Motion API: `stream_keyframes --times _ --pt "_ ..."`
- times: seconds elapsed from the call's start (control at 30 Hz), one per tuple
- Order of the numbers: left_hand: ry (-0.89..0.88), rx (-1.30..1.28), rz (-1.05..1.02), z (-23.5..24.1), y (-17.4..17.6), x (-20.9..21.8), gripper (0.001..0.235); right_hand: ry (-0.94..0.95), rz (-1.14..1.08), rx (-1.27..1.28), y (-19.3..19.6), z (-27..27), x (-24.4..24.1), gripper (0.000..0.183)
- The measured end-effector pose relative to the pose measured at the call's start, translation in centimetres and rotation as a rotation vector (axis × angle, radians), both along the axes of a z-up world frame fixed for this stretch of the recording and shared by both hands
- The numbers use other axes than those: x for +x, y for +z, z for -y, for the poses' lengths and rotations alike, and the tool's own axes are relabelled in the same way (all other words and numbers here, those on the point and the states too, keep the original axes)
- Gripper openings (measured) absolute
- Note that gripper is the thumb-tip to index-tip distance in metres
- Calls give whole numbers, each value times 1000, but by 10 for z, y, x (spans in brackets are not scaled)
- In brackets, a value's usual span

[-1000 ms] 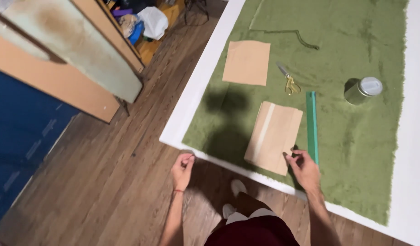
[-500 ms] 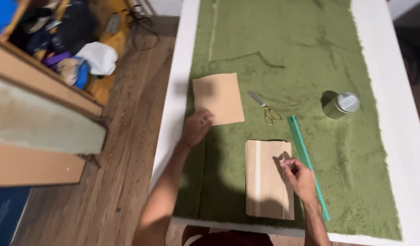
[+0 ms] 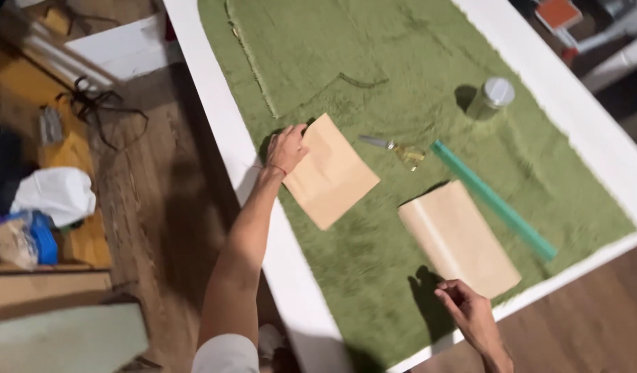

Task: Measuring a piece of green fabric with a tape measure and cutting it with scissors according to a paper template.

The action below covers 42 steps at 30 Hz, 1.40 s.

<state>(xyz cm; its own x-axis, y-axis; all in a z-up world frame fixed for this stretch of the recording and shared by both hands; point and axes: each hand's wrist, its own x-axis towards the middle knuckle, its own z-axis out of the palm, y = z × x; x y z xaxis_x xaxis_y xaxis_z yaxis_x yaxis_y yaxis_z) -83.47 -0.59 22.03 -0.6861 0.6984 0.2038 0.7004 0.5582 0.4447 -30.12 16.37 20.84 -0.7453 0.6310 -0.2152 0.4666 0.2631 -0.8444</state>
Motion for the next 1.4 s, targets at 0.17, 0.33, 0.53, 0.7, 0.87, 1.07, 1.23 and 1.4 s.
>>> stream_keyframes --times 0.17,0.33,0.53,0.7,0.87,1.07,1.23,1.4 --pt "-140 223 120 61 39 30 27 -176 -86 -232 -30 135 -13 18" --pt "-138 494 326 135 62 75 25 -74 -232 -428 -21 236 -79 19" --pt "-1 1011 1151 180 12 145 27 -33 -337 -541 41 288 -166 41" --pt "75 874 1324 194 -10 164 22 -507 -602 -562 -45 271 -206 37" --pt "-151 849 1430 198 19 79 37 -518 -630 -499 -10 240 -281 25" --pt "-437 593 1087 160 57 -85 61 -361 -511 -459 -65 169 -363 24" --pt "-575 535 978 101 75 -176 66 -285 -421 -470 -13 153 -432 27" --pt "-603 533 922 34 70 -257 68 -532 -576 -456 20 122 -495 23"
